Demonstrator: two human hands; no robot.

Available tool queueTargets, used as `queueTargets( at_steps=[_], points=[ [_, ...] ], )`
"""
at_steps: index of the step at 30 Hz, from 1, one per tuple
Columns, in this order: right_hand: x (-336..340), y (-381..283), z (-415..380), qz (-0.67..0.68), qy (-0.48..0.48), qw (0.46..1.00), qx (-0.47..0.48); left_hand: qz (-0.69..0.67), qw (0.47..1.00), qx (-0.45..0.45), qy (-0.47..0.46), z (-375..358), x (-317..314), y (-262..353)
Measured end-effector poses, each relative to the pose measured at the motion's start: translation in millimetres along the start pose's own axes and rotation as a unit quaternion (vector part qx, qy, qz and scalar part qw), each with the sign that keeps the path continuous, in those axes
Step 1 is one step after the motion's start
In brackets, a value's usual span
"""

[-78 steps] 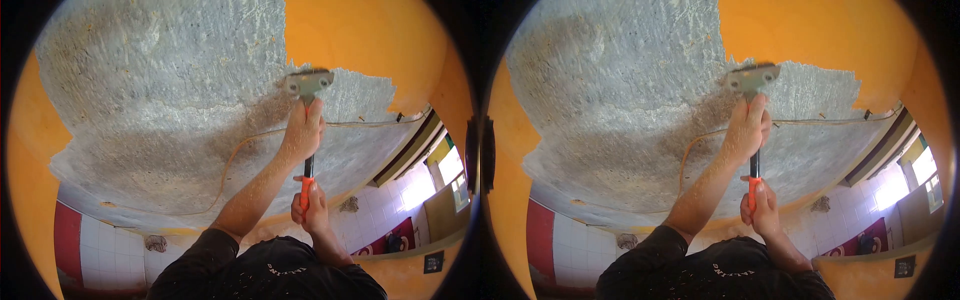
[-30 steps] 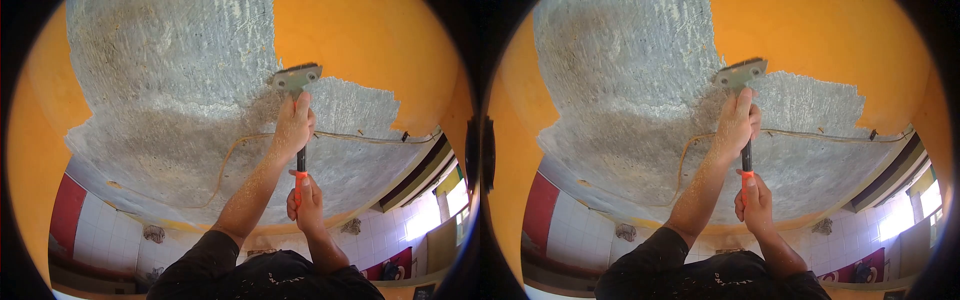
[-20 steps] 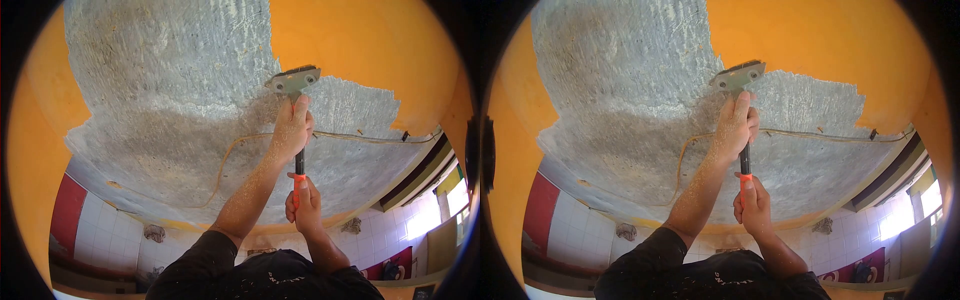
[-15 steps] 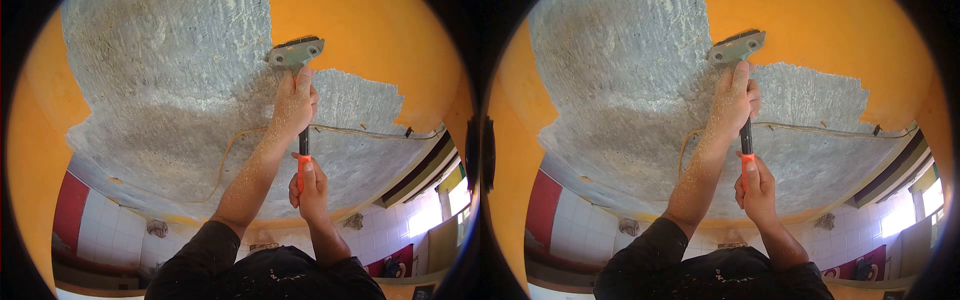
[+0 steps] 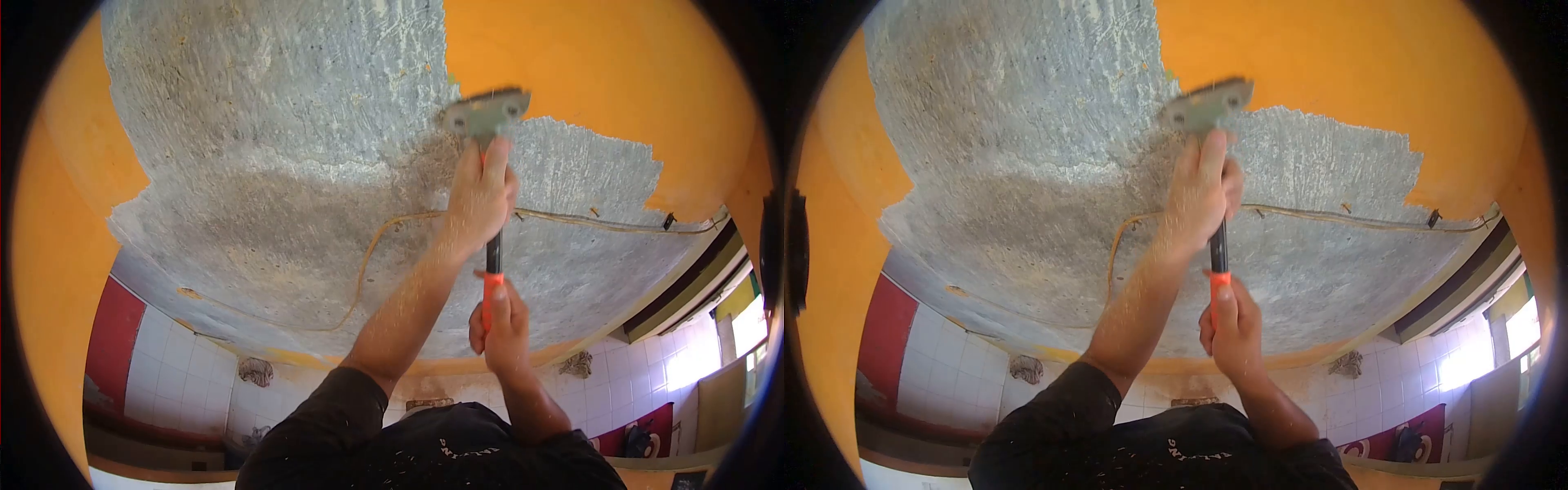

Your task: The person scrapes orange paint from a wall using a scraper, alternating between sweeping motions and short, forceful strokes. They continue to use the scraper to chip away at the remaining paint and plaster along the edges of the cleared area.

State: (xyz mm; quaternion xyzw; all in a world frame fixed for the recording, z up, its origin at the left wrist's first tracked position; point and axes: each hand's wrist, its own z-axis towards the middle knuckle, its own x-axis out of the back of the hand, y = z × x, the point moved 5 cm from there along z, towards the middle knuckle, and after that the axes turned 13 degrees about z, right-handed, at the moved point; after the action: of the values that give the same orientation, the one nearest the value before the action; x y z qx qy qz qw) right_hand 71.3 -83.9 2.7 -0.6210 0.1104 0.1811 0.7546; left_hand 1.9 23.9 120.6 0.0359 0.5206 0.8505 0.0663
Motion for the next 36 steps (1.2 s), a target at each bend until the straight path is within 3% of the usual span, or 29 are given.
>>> queueTargets(
  at_steps=[4, 9, 12, 14, 15, 17, 21, 27, 32, 34, 36],
  points=[
    [9, 21, -11, 0.047, 0.015, 0.997, -0.054, -0.042, 0.999, 0.034, 0.002, -10, -2, -29],
    [10, 21, -16, 0.049, 0.022, 0.997, -0.051, -0.033, 0.998, 0.048, 0.010, -15, -2, -26],
    [11, 17, -26, 0.002, 0.043, 0.999, 0.015, -0.019, 0.998, 0.063, -0.002, -20, 0, -19],
    [14, 8, -36, -0.057, 0.101, 0.989, 0.095, -0.153, 0.986, 0.046, -0.047, -24, 4, -5],
    [12, 3, -38, -0.058, 0.106, 0.988, 0.095, -0.156, 0.985, 0.049, -0.051, -26, 6, -1],
    [1, -29, -43, -0.256, 0.145, 0.922, 0.249, -0.256, 0.964, 0.051, -0.057, -27, 12, 7],
    [-11, -33, -41, -0.329, 0.167, 0.869, 0.330, -0.336, 0.938, 0.076, -0.040, -29, 26, -4],
    [-24, -22, -34, -0.343, 0.134, 0.901, 0.231, -0.344, 0.934, 0.089, -0.045, -27, 37, -22],
    [-29, -51, -32, -0.310, 0.151, 0.901, 0.264, -0.362, 0.923, 0.058, -0.115, -8, 30, 7],
    [-31, -60, -35, -0.320, 0.156, 0.914, 0.195, -0.371, 0.918, 0.059, -0.126, -11, 29, 6],
    [-34, -63, -42, -0.337, 0.163, 0.906, 0.197, -0.394, 0.905, 0.049, -0.155, -17, 28, -1]
  ],
)
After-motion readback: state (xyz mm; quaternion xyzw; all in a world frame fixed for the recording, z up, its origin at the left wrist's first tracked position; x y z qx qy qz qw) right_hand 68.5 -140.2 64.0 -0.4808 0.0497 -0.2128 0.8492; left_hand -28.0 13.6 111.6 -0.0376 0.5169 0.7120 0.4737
